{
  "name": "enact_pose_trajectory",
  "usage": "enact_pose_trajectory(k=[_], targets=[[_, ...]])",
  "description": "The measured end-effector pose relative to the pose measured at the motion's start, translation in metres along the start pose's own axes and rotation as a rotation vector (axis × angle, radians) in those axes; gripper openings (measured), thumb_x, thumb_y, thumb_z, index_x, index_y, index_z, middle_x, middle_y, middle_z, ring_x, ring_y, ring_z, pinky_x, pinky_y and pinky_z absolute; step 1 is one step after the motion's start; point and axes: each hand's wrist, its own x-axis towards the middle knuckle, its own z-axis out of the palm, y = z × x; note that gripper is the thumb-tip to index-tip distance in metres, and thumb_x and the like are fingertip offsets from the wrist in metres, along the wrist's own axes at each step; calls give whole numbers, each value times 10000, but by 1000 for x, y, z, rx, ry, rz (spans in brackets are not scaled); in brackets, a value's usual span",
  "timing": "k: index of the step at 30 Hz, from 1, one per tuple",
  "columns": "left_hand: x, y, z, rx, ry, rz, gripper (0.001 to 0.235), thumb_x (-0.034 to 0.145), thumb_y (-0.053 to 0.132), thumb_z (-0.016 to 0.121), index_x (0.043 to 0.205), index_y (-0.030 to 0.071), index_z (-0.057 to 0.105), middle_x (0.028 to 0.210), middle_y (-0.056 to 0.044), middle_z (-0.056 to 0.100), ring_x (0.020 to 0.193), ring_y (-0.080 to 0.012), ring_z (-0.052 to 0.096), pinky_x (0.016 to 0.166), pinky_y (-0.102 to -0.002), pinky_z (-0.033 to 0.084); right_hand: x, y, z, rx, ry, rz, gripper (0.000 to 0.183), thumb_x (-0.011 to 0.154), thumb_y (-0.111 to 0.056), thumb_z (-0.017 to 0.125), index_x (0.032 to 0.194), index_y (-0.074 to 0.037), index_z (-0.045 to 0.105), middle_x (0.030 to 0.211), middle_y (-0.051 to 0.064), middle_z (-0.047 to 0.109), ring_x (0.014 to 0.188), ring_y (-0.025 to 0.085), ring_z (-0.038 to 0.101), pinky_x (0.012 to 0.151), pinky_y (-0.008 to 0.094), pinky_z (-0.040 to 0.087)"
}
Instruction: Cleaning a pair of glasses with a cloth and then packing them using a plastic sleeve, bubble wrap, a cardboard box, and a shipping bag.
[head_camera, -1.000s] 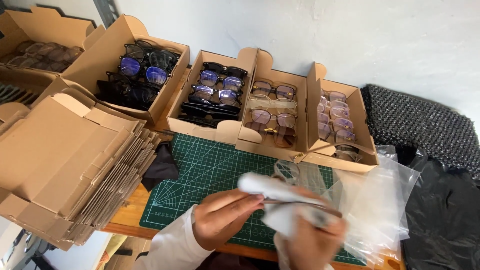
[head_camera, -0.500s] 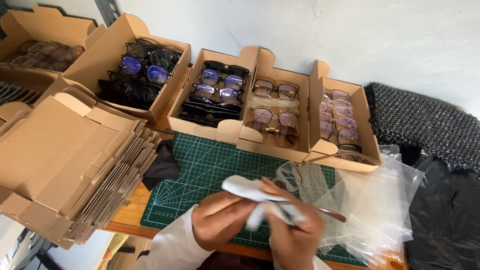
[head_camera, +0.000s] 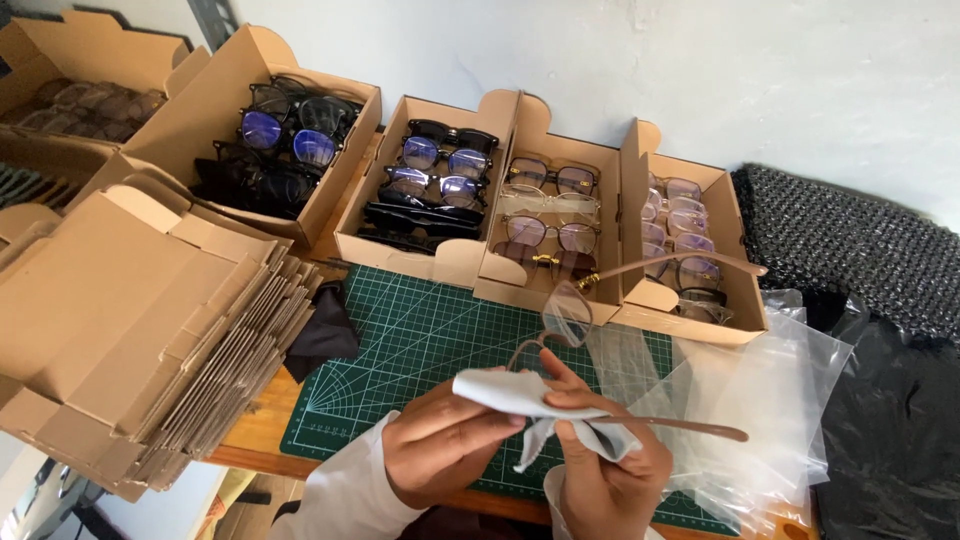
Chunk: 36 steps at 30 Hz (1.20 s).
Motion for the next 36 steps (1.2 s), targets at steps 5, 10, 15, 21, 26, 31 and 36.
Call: enact_pose_trajectory(k=[5, 10, 15, 21, 26, 31, 36], targets=[[15, 5, 10, -3, 323, 2, 134, 919, -38, 735, 1044, 10, 732, 1042, -142, 746, 911, -271, 781, 845, -405, 667, 1, -4, 13, -306, -87, 123, 162, 900, -63, 709, 1035, 21, 741, 1098, 188, 780, 1139, 400, 777, 1104, 502, 609], [22, 7, 2, 56, 205, 89, 194, 938, 5, 762, 1122, -17, 708, 1128, -144, 697, 1011, -276, 767, 936, -438, 678, 2, -11, -2, -226, 46, 195, 175, 814, -25, 747, 988, -18, 764, 1065, 230, 794, 1087, 387, 797, 1015, 456, 646], [13, 3, 5, 74, 134, 91, 309, 969, 8, 754, 1264, -8, 663, 1211, -131, 671, 1111, -273, 747, 1056, -494, 644, -4, 1, -47, 111, 303, 128, 143, 899, -11, 664, 1029, 33, 705, 981, 212, 705, 874, 304, 729, 820, 383, 665], [16, 11, 0, -193, 119, 33, 363, 994, -68, 686, 1334, -67, 559, 1186, -174, 727, 1143, -295, 694, 1026, -477, 657, -12, -11, -10, 127, 376, 328, 204, 702, -135, 884, 878, -112, 783, 908, 223, 793, 794, 414, 799, 824, 589, 682], [1, 5, 7, 55, 224, 64, 328, 925, -6, 789, 1231, -31, 674, 1211, -156, 681, 1093, -407, 753, 936, -480, 692, -19, -7, 10, -28, 133, 72, 131, 817, -2, 779, 946, -13, 761, 1010, 172, 785, 1019, 487, 796, 1033, 595, 642], [14, 11, 0, 126, 215, 75, 389, 887, -31, 836, 1242, -9, 680, 1164, -103, 676, 1063, -248, 729, 1029, -468, 675, -11, -24, -5, -69, 390, 221, 276, 803, -175, 755, 985, 26, 704, 991, 264, 737, 970, 512, 799, 886, 564, 682], [11, 8, 9, 117, 284, 66, 389, 851, -36, 872, 1198, 0, 700, 1136, -110, 706, 1023, -218, 748, 1006, -462, 694, -19, -13, -12, 52, 410, 165, 274, 915, -262, 738, 999, -5, 692, 998, 353, 721, 936, 539, 774, 882, 627, 667]])
